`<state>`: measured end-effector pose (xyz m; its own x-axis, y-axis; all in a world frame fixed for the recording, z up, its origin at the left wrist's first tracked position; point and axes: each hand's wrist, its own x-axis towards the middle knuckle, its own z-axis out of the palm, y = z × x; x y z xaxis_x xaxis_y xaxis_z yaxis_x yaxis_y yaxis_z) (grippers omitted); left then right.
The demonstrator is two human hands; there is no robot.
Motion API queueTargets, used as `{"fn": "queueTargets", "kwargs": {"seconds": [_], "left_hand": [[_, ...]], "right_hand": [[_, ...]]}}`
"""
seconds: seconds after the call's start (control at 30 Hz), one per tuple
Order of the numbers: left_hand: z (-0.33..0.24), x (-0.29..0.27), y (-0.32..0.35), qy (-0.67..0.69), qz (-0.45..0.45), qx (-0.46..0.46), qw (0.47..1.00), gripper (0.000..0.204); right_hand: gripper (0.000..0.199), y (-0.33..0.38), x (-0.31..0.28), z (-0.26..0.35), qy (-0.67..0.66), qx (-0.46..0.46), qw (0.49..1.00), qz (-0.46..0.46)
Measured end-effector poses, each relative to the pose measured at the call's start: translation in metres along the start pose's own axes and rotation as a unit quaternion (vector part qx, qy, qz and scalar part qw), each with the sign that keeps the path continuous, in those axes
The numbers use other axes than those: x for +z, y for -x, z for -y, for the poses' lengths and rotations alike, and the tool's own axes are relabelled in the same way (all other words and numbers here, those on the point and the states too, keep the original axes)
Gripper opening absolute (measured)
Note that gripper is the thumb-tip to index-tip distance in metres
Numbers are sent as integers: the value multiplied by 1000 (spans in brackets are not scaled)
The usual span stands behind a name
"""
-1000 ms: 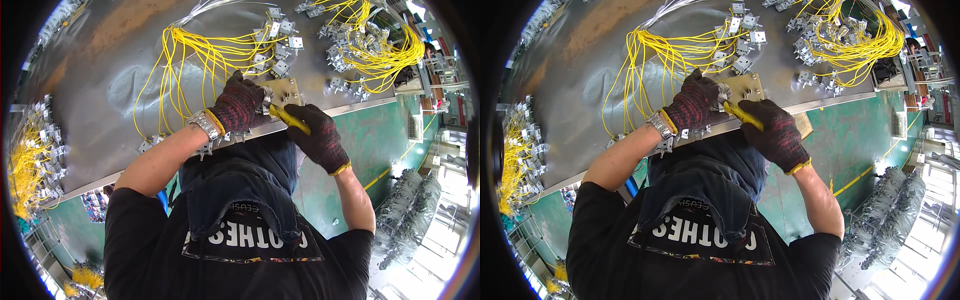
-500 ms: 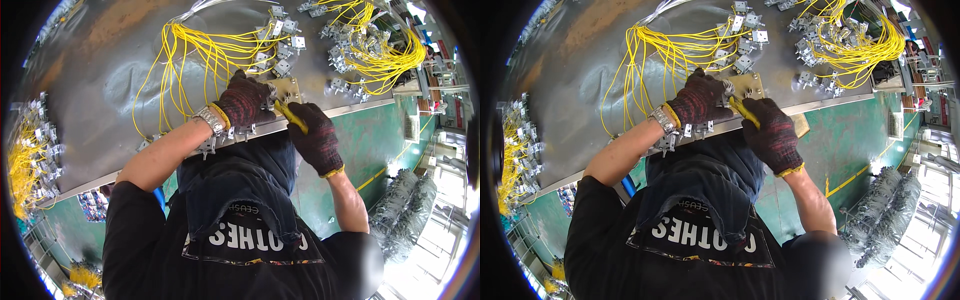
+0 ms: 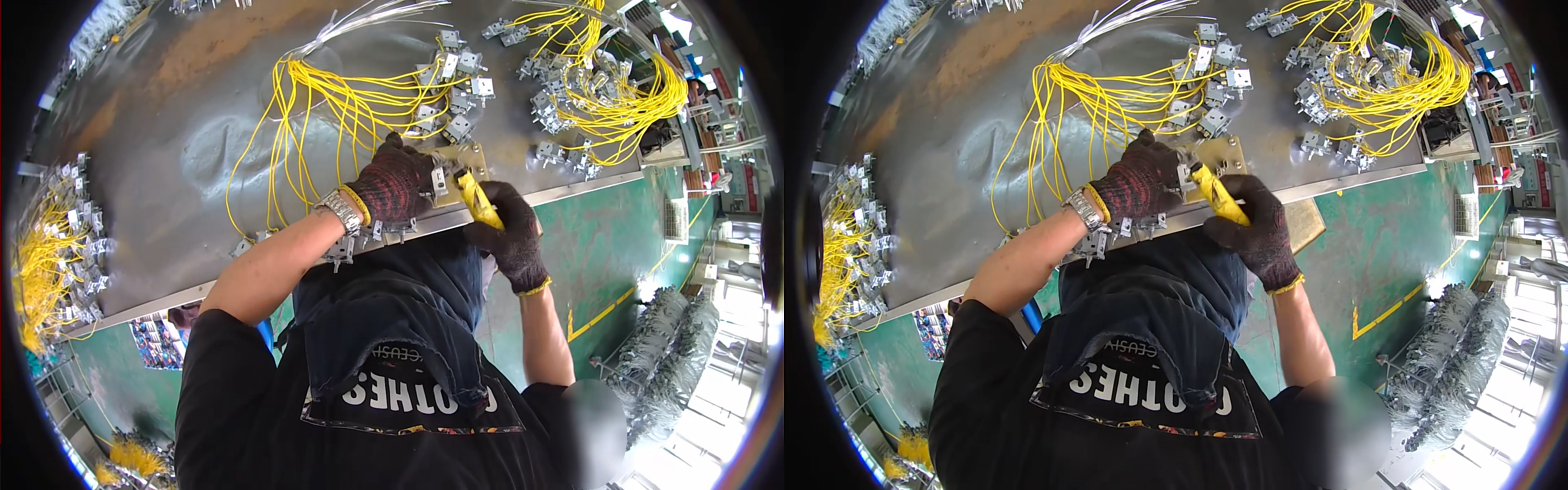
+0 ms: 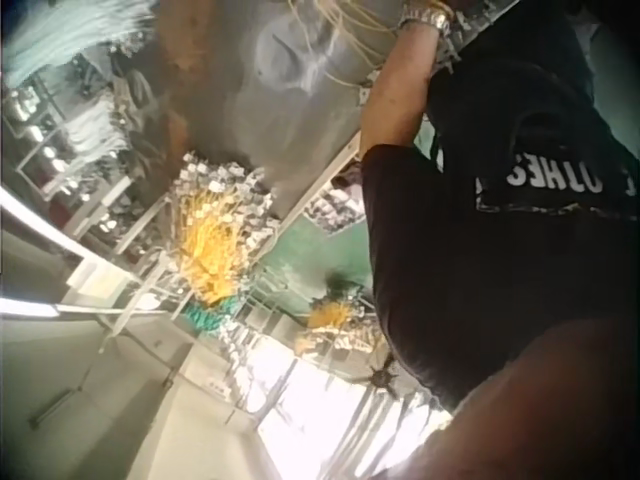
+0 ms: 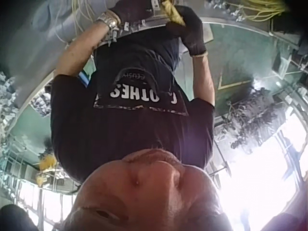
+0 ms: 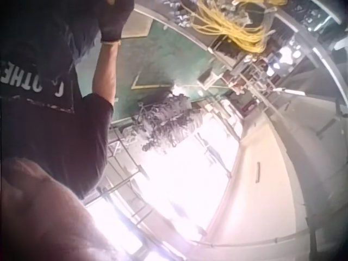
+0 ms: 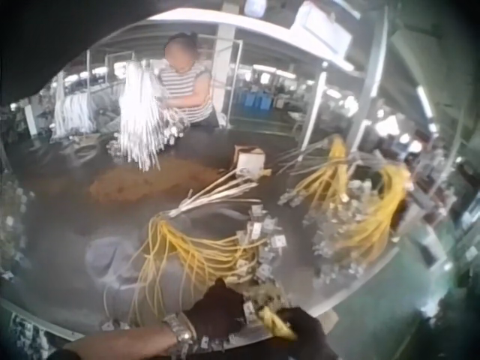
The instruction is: Assembling electrical connectors onto yellow wire harnesses at a production bench.
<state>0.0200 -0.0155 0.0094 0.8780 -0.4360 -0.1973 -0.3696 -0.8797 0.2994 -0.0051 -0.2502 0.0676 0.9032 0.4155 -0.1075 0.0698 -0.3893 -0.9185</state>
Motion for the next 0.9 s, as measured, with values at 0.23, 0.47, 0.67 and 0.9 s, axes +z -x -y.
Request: {"fn": "queueTargets", "kwargs": {"seconds": [0.23, 0.47, 0.67, 0.9], "left_hand": [[4, 7, 4, 167, -195, 45, 965, 64], [7, 21, 5, 203, -226, 49, 952, 67], [5, 19, 9, 168, -276, 90, 942, 70], [-3, 8, 13, 160, -250, 61, 953, 70]], "right_hand": [[60, 30, 38, -90, -555, 108, 821, 80], [42, 35, 60, -99, -709, 227, 646, 167], [39, 35, 60, -105, -452, 182, 854, 179], [42, 37, 53, -76, -592, 110, 793, 92]]}}
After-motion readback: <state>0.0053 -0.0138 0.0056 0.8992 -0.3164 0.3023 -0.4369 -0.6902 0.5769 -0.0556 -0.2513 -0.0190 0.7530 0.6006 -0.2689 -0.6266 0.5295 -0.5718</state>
